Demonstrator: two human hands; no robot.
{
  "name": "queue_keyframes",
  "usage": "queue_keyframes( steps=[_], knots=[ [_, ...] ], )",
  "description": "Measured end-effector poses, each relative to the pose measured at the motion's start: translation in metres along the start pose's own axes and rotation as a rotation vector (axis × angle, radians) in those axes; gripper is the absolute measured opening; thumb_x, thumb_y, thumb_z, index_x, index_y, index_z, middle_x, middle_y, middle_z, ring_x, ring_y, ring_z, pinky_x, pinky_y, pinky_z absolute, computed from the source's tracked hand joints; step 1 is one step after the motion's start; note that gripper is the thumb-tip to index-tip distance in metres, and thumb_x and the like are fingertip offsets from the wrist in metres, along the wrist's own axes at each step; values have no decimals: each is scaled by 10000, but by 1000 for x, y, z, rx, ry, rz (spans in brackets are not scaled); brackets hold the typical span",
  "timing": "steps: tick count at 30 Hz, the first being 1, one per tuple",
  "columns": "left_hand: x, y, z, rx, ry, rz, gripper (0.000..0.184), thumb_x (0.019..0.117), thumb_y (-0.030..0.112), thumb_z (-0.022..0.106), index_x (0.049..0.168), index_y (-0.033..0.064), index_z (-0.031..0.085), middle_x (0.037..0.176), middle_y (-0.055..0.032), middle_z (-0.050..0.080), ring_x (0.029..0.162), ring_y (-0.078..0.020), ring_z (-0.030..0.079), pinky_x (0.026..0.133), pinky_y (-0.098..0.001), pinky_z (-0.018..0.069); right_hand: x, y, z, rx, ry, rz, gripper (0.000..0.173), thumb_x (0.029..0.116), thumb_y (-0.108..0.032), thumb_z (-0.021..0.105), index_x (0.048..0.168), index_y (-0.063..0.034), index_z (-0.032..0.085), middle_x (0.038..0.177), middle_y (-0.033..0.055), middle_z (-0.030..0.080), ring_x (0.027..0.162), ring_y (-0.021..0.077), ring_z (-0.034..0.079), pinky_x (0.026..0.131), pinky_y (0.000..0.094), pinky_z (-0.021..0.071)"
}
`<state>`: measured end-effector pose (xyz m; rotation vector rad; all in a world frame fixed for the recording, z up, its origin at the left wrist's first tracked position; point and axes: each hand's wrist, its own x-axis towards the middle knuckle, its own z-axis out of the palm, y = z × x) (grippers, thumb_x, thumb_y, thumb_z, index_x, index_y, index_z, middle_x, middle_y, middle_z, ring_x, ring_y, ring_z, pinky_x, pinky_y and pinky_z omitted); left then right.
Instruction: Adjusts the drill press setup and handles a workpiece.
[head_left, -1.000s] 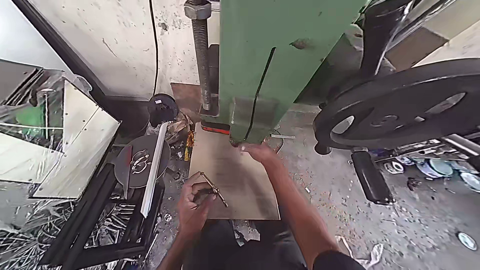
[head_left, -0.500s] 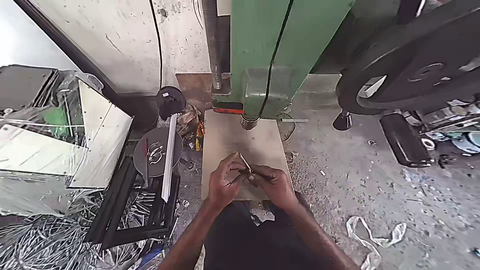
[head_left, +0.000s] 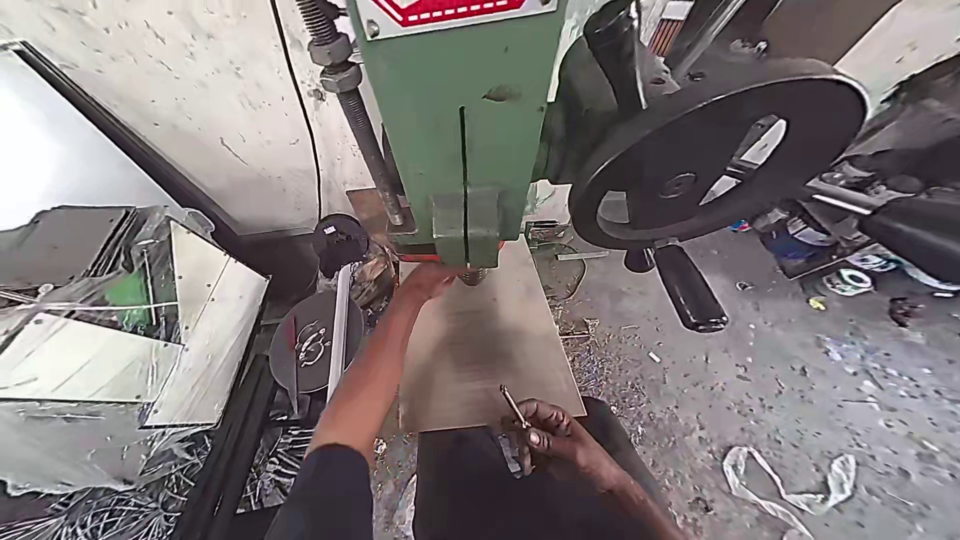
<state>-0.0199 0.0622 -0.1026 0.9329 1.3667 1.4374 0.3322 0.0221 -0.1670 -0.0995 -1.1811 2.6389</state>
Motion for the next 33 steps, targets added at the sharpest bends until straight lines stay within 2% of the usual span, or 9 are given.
queue_keyframes(
  steps=[3,5,10,13,16,19,25,29,33],
  knots=[
    [27,-3,-1,-113,-323,151,323,862,405,794,1059,168,698,881,18,715,739,-104,674,641,-293,575,-17,2,0,-49,6,-20,269,1010,-155,653,1266,-72,660,1014,101,706,816,188,711,742,375,631],
    [29,-3,6,-203,-383,165,341,821,393,837,1033,173,684,856,5,692,736,-138,671,661,-330,579,-28,0,-3,-87,14,-39,259,1006,-147,658,1253,-68,661,987,96,709,833,199,714,765,392,631],
    [9,5,38,-193,-20,241,197,818,176,782,987,126,694,846,-21,698,750,-148,675,702,-339,586,-43,-5,-5,-274,165,-127,272,986,-142,691,1242,-51,689,969,110,741,809,204,731,759,377,644],
    [0,12,67,-149,283,296,109,906,23,658,1010,50,675,840,-62,707,754,-171,681,739,-354,594,-38,-10,-8,-437,279,-166,279,976,-112,693,1243,-33,685,1028,102,747,844,195,735,785,368,645],
    [-2,12,87,-96,548,341,169,899,-20,688,1054,44,672,866,-59,718,769,-168,690,727,-349,602,-16,-17,-12,-654,359,-249,248,971,-106,697,1214,-58,714,1067,35,755,879,116,725,800,290,628],
    [-2,11,93,-68,635,372,250,852,-48,732,1077,40,669,885,-61,720,784,-166,693,727,-349,603,14,-28,-15,-877,434,-298,214,960,-159,719,1163,-99,750,1084,-11,763,936,70,728,853,266,625],
    [-9,14,91,-67,559,347,189,870,-31,724,1031,62,689,867,-42,730,780,-152,703,741,-339,607,69,-54,-16,-1340,389,-445,197,1018,-314,643,1163,-236,751,1084,-46,764,989,76,714,874,334,593],
    [-10,15,78,-85,419,291,181,949,47,705,1128,59,681,971,-65,723,879,-171,698,825,-357,598,99,-64,-13,-1460,376,-543,186,1022,-324,635,1134,-252,765,1051,-42,768,972,99,713,862,322,580],
    [-13,4,53,-100,214,261,196,1010,92,543,1159,53,665,1051,-72,697,972,-171,665,874,-369,564,116,-67,-9,-1516,372,-607,182,1023,-328,638,1120,-248,770,1047,-44,774,979,105,718,868,322,577]
  ],
)
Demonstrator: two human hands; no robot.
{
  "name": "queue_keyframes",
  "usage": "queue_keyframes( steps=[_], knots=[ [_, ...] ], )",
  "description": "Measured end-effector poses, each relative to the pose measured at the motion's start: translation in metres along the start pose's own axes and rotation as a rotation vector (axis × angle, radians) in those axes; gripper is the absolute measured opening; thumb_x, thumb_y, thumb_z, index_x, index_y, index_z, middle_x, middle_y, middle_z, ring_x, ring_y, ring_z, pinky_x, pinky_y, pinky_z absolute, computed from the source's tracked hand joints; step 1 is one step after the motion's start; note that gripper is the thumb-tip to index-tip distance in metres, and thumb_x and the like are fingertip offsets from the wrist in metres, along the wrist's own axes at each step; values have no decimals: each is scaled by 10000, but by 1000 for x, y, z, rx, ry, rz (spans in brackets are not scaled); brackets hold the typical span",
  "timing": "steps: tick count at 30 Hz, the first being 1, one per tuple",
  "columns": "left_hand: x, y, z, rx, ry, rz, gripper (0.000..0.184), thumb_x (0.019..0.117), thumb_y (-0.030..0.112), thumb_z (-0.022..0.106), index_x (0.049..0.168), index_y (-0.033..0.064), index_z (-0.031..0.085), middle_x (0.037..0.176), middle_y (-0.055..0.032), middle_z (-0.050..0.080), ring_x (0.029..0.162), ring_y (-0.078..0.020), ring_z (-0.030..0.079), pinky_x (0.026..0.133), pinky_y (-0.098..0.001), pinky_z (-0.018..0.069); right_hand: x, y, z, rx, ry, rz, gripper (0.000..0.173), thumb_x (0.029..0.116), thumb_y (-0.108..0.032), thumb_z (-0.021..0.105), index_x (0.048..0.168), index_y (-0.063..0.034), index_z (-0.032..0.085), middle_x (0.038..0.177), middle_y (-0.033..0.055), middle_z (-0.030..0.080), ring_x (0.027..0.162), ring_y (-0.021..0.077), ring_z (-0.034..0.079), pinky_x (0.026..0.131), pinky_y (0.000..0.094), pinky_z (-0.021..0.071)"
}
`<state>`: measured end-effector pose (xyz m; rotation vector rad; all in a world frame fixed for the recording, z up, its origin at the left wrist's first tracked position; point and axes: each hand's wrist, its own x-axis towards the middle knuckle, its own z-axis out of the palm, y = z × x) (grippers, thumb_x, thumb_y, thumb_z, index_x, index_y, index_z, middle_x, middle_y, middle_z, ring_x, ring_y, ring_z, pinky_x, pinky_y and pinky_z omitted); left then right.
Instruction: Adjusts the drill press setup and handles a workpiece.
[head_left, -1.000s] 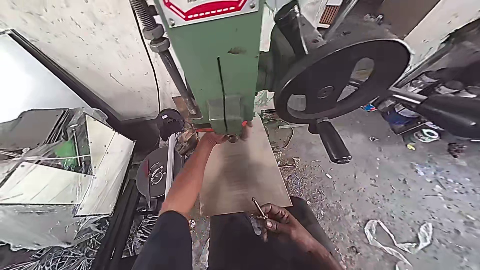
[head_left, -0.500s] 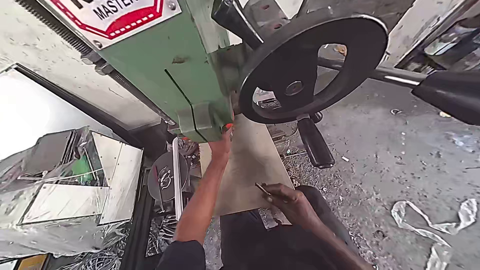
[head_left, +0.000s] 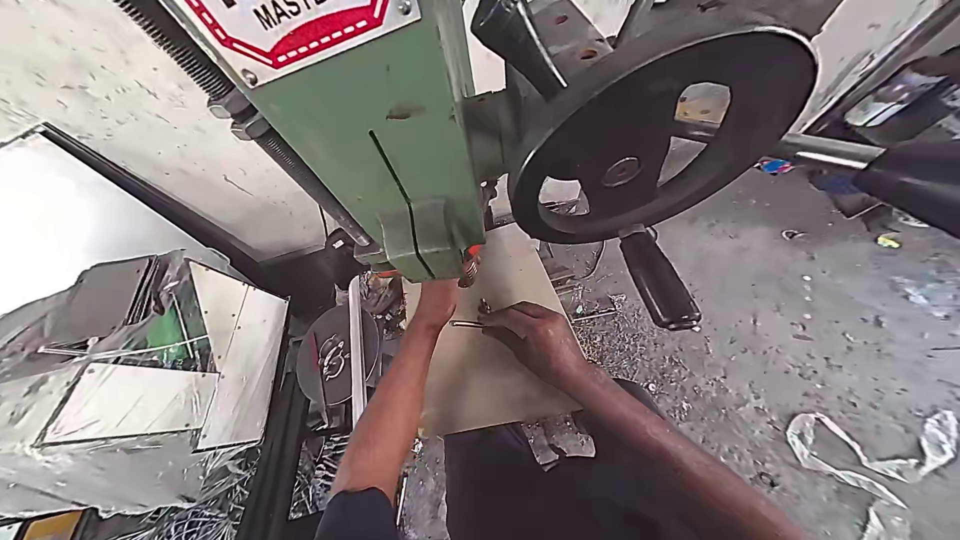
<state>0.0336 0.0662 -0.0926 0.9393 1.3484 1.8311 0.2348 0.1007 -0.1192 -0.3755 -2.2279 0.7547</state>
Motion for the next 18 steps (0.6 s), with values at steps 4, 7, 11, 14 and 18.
queue_keyframes(
  steps=[4,7,11,14,18],
  knots=[
    [-8,-3,-13,-211,-4,-52,242,1008,102,443,1199,105,592,1083,-11,687,1040,-126,653,950,-376,542,10,1,10,-88,19,-49,192,1028,-351,625,1099,-251,773,1028,-40,780,985,128,728,870,349,583],
    [-15,-6,-19,-411,-41,-12,341,1060,374,424,1222,137,609,1144,-42,687,1116,-185,640,1019,-451,508,15,2,18,-138,36,-58,198,1030,-355,620,1098,-253,775,1029,-37,780,982,136,729,865,355,582],
    [-26,-18,-33,-394,-97,70,770,948,772,390,1312,122,586,1219,-59,687,1175,-199,630,1044,-463,490,23,2,24,-220,44,-52,214,1039,-377,596,1080,-263,774,1022,-46,779,981,132,725,854,358,577],
    [-30,-14,-29,-343,-63,102,829,943,820,298,1297,133,598,1150,-46,703,1090,-170,655,963,-414,531,29,1,24,-243,50,-29,218,1042,-379,592,1078,-267,775,1033,-54,779,983,129,725,855,358,576],
    [-28,-11,-13,-260,52,181,686,1038,676,258,1312,129,567,1155,-30,681,1102,-152,646,980,-417,535,36,-1,21,-249,66,14,220,1029,-402,604,1065,-277,781,996,-73,783,939,113,729,827,365,575]
  ],
)
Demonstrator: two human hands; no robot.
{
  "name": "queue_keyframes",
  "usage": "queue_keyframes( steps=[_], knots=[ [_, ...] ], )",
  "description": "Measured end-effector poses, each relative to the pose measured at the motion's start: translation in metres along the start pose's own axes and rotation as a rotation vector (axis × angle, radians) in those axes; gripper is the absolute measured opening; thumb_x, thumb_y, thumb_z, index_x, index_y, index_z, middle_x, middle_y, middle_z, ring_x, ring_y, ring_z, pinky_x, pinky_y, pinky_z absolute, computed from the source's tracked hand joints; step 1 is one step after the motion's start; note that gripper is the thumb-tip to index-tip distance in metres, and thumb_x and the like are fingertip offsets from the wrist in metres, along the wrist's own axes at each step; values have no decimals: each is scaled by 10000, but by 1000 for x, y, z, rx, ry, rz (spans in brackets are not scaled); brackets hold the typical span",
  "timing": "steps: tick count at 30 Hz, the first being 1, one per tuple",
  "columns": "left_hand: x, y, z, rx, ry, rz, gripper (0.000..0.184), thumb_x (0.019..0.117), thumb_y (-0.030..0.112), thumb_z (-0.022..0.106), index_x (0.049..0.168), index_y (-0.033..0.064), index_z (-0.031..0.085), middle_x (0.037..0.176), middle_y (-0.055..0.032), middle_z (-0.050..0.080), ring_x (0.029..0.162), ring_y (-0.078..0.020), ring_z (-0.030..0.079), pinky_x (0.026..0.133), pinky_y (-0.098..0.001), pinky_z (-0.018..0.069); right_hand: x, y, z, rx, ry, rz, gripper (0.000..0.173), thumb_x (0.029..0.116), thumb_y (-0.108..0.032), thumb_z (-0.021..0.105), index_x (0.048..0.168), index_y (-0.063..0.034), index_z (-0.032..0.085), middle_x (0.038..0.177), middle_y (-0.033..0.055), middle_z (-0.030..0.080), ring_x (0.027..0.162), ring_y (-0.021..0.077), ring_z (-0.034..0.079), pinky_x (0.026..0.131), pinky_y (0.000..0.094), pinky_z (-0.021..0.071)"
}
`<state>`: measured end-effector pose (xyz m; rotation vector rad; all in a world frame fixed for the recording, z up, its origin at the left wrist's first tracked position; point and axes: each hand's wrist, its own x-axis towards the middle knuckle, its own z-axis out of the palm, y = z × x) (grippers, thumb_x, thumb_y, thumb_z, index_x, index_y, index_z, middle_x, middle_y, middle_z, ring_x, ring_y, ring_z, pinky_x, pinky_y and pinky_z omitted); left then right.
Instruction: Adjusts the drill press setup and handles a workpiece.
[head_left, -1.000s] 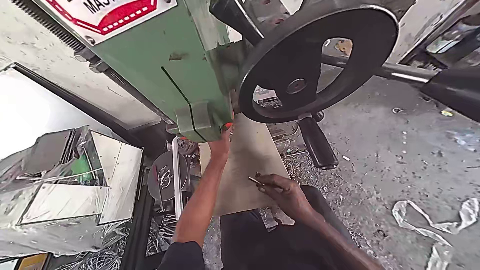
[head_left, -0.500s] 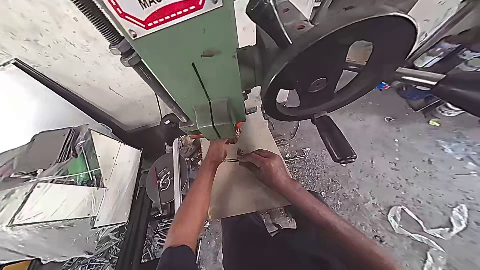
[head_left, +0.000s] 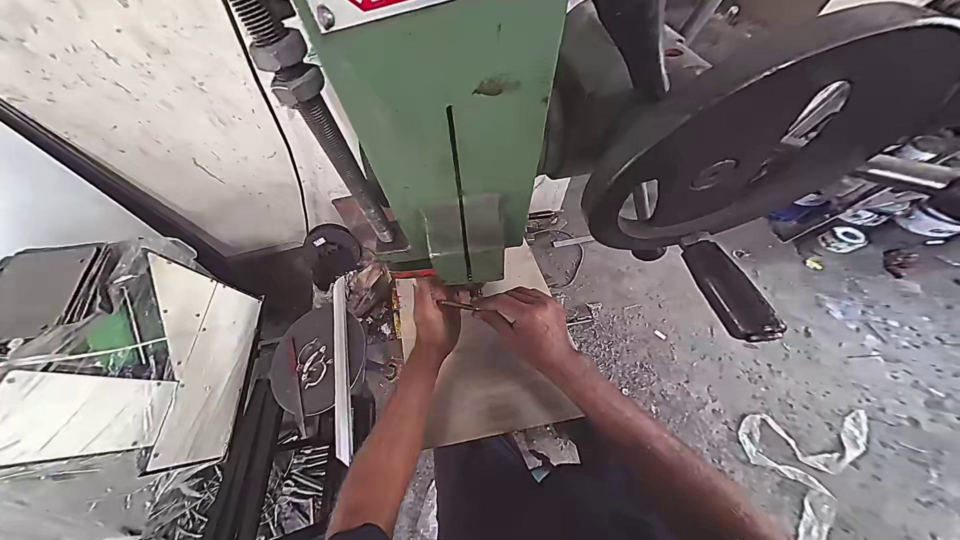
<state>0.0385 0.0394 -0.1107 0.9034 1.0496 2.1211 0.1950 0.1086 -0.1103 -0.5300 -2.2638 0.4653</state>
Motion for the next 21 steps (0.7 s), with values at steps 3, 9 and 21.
queue_keyframes(
  steps=[3,9,21],
  knots=[
    [5,1,19,20,164,52,463,1102,450,253,1220,152,587,1028,5,680,974,-111,663,867,-371,571,2,-7,-3,30,28,157,270,920,-451,732,1074,-231,763,990,-76,783,917,104,734,816,403,590],
    [9,3,28,48,295,51,417,1106,295,243,1374,101,498,1235,-33,640,1172,-123,614,1032,-383,515,26,-23,8,-35,-24,269,921,713,-321,870,1469,-5,449,1464,257,521,1214,381,635,889,507,583],
    [39,44,53,-238,619,251,790,966,798,220,1444,231,492,1329,-43,640,1234,-210,614,995,-515,538,47,-22,18,96,-270,392,908,675,-225,824,1407,114,406,1239,251,646,1179,317,647,1026,444,507]
  ],
)
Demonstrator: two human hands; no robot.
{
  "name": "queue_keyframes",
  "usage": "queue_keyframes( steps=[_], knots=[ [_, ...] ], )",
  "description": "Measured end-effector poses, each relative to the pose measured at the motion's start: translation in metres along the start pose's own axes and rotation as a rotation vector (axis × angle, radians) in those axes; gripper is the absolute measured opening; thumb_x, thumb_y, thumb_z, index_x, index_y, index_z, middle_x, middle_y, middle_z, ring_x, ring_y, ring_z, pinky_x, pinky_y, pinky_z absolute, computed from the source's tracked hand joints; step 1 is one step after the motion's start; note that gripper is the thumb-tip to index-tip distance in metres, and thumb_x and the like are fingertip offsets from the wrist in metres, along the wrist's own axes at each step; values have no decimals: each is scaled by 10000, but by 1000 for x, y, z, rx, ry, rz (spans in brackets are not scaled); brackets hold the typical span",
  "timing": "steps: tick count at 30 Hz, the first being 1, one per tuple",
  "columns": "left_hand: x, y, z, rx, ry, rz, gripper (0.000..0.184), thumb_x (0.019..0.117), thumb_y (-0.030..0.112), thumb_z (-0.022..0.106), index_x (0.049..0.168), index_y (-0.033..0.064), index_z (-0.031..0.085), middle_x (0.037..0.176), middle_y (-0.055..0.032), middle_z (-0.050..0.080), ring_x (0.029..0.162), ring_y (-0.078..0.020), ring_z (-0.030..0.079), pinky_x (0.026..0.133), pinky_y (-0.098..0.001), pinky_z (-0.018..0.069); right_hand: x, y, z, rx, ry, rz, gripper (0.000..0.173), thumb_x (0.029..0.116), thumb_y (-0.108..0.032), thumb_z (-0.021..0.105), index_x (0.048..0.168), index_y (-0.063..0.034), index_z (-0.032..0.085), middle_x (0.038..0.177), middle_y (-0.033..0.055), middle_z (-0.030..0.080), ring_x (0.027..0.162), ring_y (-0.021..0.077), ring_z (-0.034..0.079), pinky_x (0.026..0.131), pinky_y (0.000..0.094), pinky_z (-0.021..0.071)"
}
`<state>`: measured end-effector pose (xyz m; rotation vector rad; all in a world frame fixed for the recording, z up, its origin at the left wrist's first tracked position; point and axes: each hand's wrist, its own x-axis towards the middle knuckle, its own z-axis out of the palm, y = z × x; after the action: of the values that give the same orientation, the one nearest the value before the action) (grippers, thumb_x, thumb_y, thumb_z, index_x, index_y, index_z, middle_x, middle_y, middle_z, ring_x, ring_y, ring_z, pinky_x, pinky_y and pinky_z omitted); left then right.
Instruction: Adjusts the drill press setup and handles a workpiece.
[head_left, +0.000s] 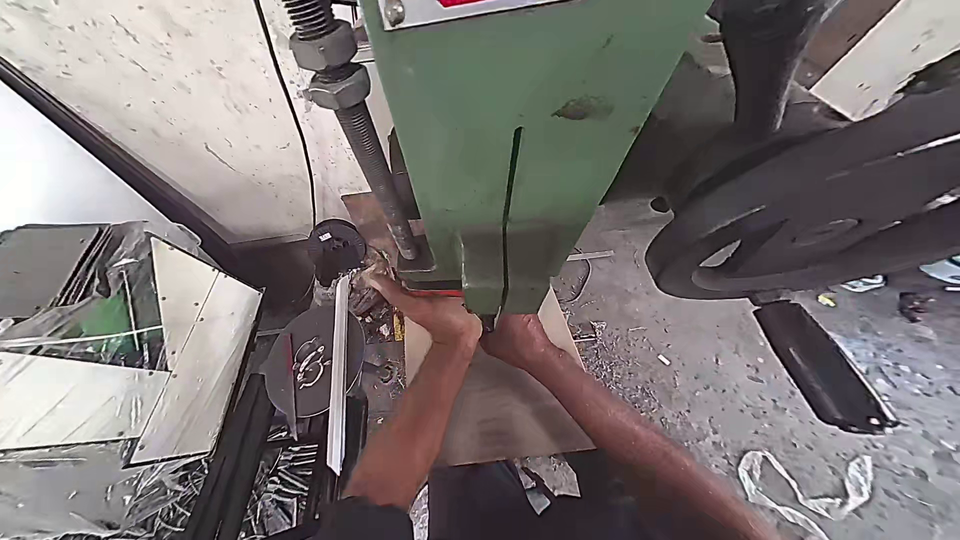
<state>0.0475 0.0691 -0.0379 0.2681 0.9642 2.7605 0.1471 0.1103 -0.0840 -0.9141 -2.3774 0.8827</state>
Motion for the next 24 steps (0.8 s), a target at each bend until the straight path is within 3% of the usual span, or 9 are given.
queue_keyframes(
  steps=[3,6,11,12,15,19,21,22,24],
  knots=[
    [0,2,3,-1,-34,-25,790,962,803,203,1428,240,506,1317,-31,643,1230,-202,610,1005,-508,531,1,1,7,42,33,-9,773,657,-199,813,1299,88,493,1153,229,668,1110,310,667,968,460,530],
    [-1,1,2,25,-59,40,754,1011,732,171,1485,223,460,1384,-33,606,1270,-195,588,1037,-476,517,2,3,5,64,53,-5,807,662,-210,826,1319,75,455,1150,216,663,1104,296,666,966,451,534],
    [9,22,-44,348,-105,121,914,975,728,-63,1621,121,159,1549,-117,463,1395,-245,491,1096,-487,465,2,2,3,30,-18,8,954,717,-253,807,1452,144,346,1260,270,635,1180,334,644,1035,460,501],
    [8,17,-39,308,-87,93,914,971,745,-48,1620,144,181,1547,-102,472,1397,-241,493,1103,-498,458,3,4,4,37,3,-17,967,704,-249,811,1449,152,344,1245,269,642,1159,329,657,1021,459,513],
    [-10,-6,5,96,45,28,796,1000,754,123,1439,197,484,1306,-49,649,1227,-195,614,1002,-488,537,4,14,12,128,61,-113,1061,618,-225,868,1450,133,315,1216,265,647,1133,327,667,994,484,536],
    [-16,-3,13,106,68,40,769,1012,743,135,1454,222,487,1352,-32,633,1274,-189,593,1057,-487,511,5,12,15,195,81,-136,1043,640,-173,856,1475,50,271,1157,207,659,1071,285,683,930,480,561],
    [-16,-5,16,137,83,56,742,1038,696,117,1471,203,464,1375,-45,615,1296,-188,574,1075,-480,494,1,13,10,194,108,-153,1048,663,-205,866,1493,36,272,1280,239,607,1181,301,641,1000,466,536],
    [-15,-6,15,158,96,51,734,1047,678,108,1477,195,454,1385,-52,609,1301,-194,571,1073,-488,492,-7,15,10,219,150,-177,1059,672,-254,885,1499,24,284,1372,247,547,1267,302,585,1055,449,509],
    [-12,-5,13,171,102,52,718,1059,656,109,1465,185,467,1378,-57,611,1296,-198,571,1074,-495,487,-29,19,16,273,310,-185,936,697,-363,914,1385,33,417,1304,224,585,1159,266,638,951,417,576]
  ],
)
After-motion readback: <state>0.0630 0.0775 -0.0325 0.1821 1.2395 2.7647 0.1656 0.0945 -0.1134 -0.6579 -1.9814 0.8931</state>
